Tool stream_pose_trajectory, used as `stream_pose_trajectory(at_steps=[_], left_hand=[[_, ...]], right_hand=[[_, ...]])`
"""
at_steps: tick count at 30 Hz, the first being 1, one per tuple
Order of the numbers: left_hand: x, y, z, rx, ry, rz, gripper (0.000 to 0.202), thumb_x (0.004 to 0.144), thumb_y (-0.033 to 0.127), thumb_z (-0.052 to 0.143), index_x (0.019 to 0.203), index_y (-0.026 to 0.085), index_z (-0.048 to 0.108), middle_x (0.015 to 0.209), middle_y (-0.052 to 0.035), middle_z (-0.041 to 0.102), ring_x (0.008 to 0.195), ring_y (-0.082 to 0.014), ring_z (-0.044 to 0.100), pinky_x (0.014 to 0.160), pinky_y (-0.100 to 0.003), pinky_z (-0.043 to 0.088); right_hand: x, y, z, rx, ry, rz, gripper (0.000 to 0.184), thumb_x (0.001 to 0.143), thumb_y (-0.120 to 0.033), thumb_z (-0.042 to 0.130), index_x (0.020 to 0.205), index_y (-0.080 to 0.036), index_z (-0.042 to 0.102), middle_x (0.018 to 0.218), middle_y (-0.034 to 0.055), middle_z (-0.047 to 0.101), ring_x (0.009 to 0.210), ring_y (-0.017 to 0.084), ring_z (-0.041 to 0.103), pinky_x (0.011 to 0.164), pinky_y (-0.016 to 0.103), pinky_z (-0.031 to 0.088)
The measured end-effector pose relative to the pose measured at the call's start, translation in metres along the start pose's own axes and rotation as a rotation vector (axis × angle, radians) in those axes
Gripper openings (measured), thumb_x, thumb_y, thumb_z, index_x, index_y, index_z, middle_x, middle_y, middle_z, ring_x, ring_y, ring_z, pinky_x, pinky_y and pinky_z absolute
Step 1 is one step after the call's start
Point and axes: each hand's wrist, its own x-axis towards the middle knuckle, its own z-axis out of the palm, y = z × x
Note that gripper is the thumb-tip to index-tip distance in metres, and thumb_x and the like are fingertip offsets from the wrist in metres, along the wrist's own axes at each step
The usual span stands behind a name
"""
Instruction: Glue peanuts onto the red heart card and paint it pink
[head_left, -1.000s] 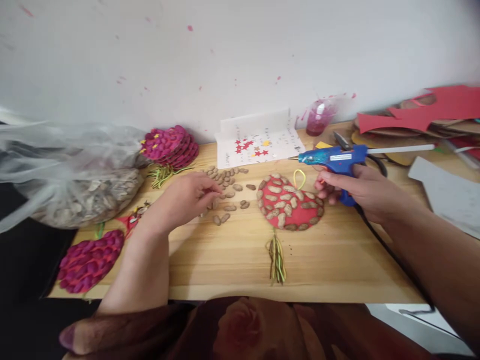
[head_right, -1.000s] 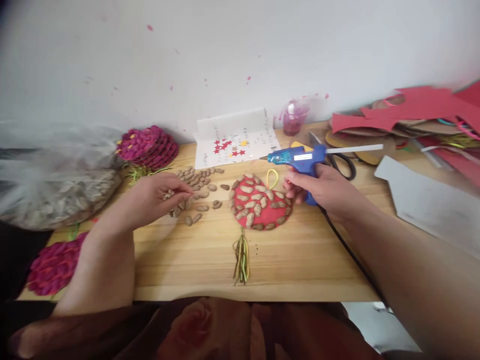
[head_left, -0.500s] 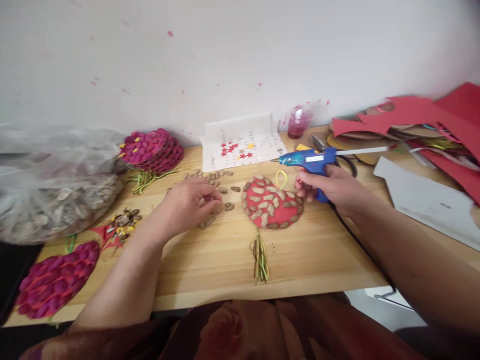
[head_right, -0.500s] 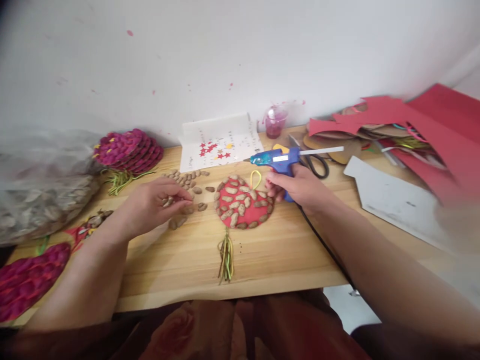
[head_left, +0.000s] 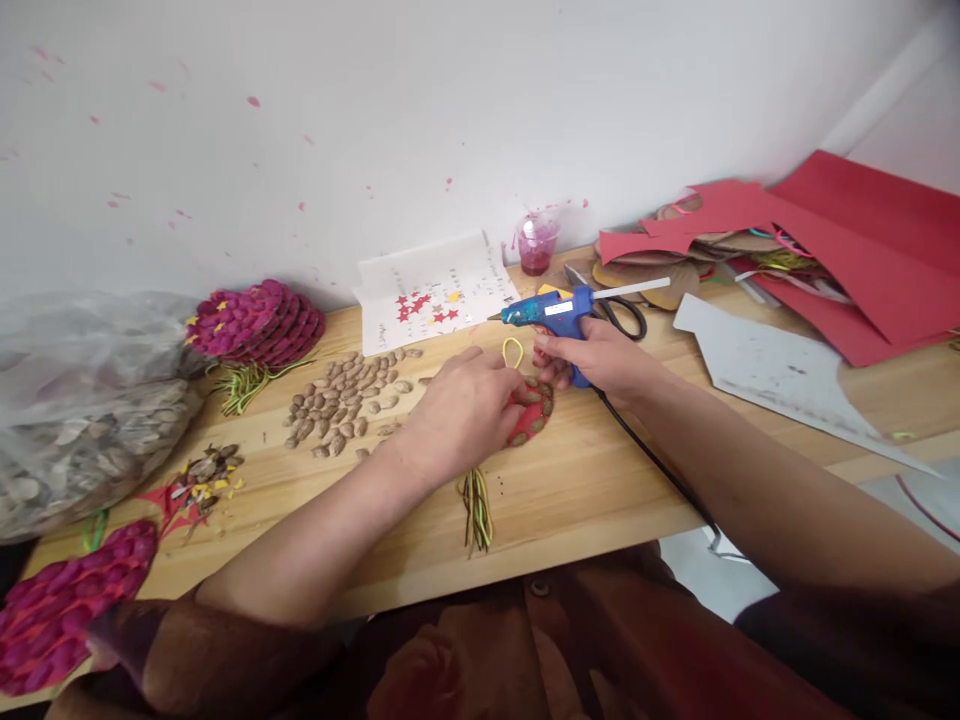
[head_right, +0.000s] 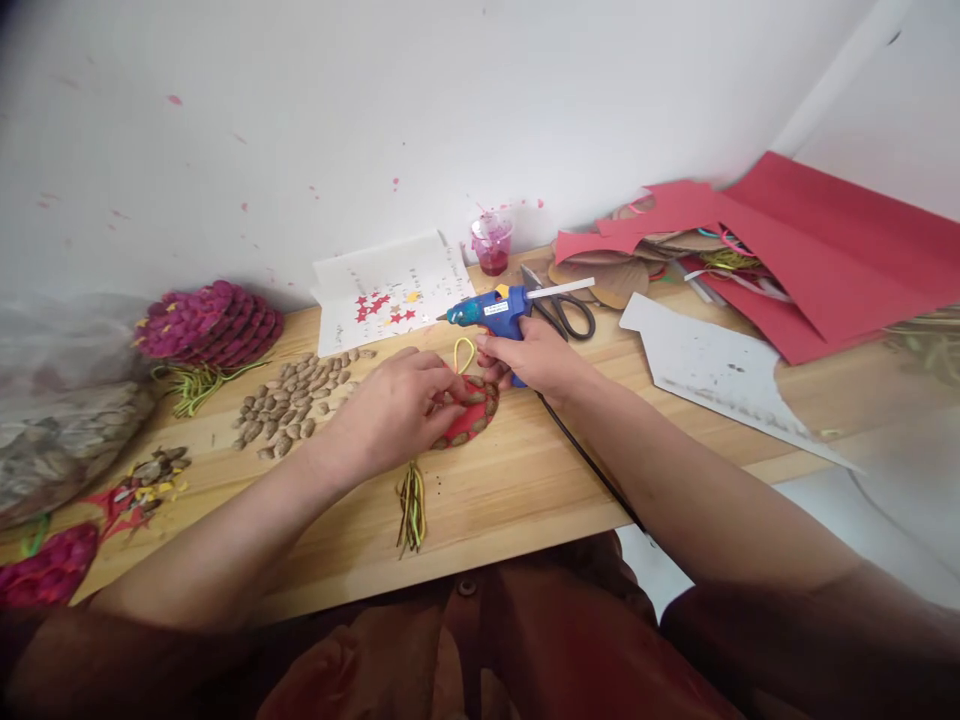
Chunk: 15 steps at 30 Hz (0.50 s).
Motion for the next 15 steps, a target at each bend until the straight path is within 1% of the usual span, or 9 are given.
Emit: stream_pose_trajectory(at_steps=[3, 6, 11, 15], left_hand=[[0.0073, 0.0025, 0.0076, 0.038, -0.013, -0.03, 0.015, 0.089, 0.016, 0.062, 0.089, 0.016, 0.077, 0.09, -0.0104, 0.071, 0.089, -0.0259, 0.065, 0.084, -0.04, 0.053], [0.0097, 0.0025, 0.011, 0.092, -0.027, -0.038, 0.015, 0.089, 0.017, 0.062, 0.09, 0.016, 0.077, 0.09, -0.0107, 0.071, 0.088, -0.0261, 0.064, 0.084, -0.04, 0.053], [0.0077, 0.0045, 0.0081, 0.08, -0.044, -0.054, 0.015, 0.09, 0.018, 0.061, 0.087, 0.017, 0.076, 0.088, -0.0103, 0.071, 0.085, -0.0249, 0.064, 0.081, -0.039, 0.052], [0.0025, 0.0049, 0.0049, 0.045, -0.046, 0.002, 0.013, 0.089, 0.015, 0.063, 0.083, 0.02, 0.075, 0.085, -0.0074, 0.07, 0.086, -0.0239, 0.063, 0.08, -0.036, 0.05]], right_hand=[[-0.001, -0.0022, 0.0012, -0.013, 0.01, 0.003, 0.016, 0.084, -0.018, 0.078, 0.077, -0.018, 0.064, 0.068, 0.0017, 0.071, 0.052, 0.012, 0.064, 0.043, 0.02, 0.048], [-0.0014, -0.0029, 0.0019, -0.03, 0.013, 0.003, 0.014, 0.086, -0.015, 0.074, 0.077, -0.019, 0.064, 0.068, 0.0016, 0.071, 0.052, 0.012, 0.065, 0.042, 0.02, 0.048], [-0.0025, -0.0037, 0.0019, -0.04, 0.017, 0.004, 0.013, 0.087, -0.014, 0.073, 0.078, -0.018, 0.065, 0.069, 0.0026, 0.071, 0.054, 0.012, 0.065, 0.044, 0.021, 0.049], [-0.0029, -0.0038, 0.0014, -0.034, 0.011, 0.008, 0.012, 0.088, -0.014, 0.072, 0.08, -0.018, 0.065, 0.07, 0.0022, 0.071, 0.055, 0.012, 0.065, 0.044, 0.021, 0.048]])
